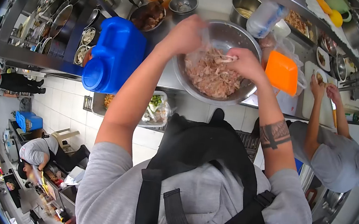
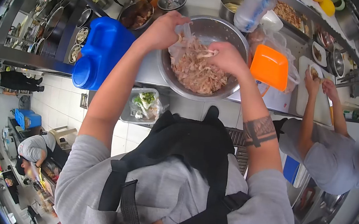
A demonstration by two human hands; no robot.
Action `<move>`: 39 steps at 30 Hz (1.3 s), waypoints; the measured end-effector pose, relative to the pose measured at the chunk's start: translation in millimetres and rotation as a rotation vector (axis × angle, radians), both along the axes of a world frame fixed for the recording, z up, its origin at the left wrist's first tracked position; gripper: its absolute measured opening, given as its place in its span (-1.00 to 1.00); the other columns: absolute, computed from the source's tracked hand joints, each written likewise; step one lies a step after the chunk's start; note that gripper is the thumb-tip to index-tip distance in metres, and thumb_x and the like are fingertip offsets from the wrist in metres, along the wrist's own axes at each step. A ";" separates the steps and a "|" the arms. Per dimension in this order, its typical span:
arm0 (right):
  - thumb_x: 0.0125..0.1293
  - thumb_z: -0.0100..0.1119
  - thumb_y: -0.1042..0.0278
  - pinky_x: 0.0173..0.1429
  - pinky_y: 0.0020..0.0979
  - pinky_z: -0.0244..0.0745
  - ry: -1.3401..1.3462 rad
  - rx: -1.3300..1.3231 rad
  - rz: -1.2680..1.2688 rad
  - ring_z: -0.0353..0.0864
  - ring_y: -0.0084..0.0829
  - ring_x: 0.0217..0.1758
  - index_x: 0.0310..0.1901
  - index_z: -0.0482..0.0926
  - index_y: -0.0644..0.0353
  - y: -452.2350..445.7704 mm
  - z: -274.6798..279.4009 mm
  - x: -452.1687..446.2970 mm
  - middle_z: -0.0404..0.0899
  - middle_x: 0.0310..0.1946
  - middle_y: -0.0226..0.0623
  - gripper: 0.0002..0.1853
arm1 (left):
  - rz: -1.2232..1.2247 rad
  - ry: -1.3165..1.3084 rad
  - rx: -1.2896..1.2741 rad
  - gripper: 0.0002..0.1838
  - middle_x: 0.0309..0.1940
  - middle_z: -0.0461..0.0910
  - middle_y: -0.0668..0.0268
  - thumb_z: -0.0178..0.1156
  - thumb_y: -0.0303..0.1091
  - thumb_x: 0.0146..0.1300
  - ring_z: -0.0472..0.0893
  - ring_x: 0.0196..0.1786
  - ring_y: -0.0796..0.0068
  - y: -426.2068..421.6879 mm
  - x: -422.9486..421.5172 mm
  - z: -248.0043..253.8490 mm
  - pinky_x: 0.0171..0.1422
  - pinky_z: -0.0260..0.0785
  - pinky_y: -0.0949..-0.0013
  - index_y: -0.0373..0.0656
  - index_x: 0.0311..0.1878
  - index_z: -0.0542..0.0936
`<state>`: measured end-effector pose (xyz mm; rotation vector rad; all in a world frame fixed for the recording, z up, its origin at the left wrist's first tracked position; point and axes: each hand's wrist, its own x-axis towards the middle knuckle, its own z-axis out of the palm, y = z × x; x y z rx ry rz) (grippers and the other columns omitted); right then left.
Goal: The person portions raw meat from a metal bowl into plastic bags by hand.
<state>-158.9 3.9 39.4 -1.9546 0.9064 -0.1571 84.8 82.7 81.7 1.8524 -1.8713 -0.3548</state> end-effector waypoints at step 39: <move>0.16 0.33 0.49 -0.22 -0.37 0.62 -0.236 0.088 -0.362 0.71 -0.35 -0.28 -0.27 0.64 0.37 12.2 17.4 47.6 0.66 -0.32 -0.17 -0.85 | -0.089 0.221 0.095 -0.29 0.16 0.57 0.11 0.40 -0.50 -0.05 0.62 0.13 0.17 2.3 -38.3 6.5 0.25 0.46 0.31 -0.21 0.31 0.60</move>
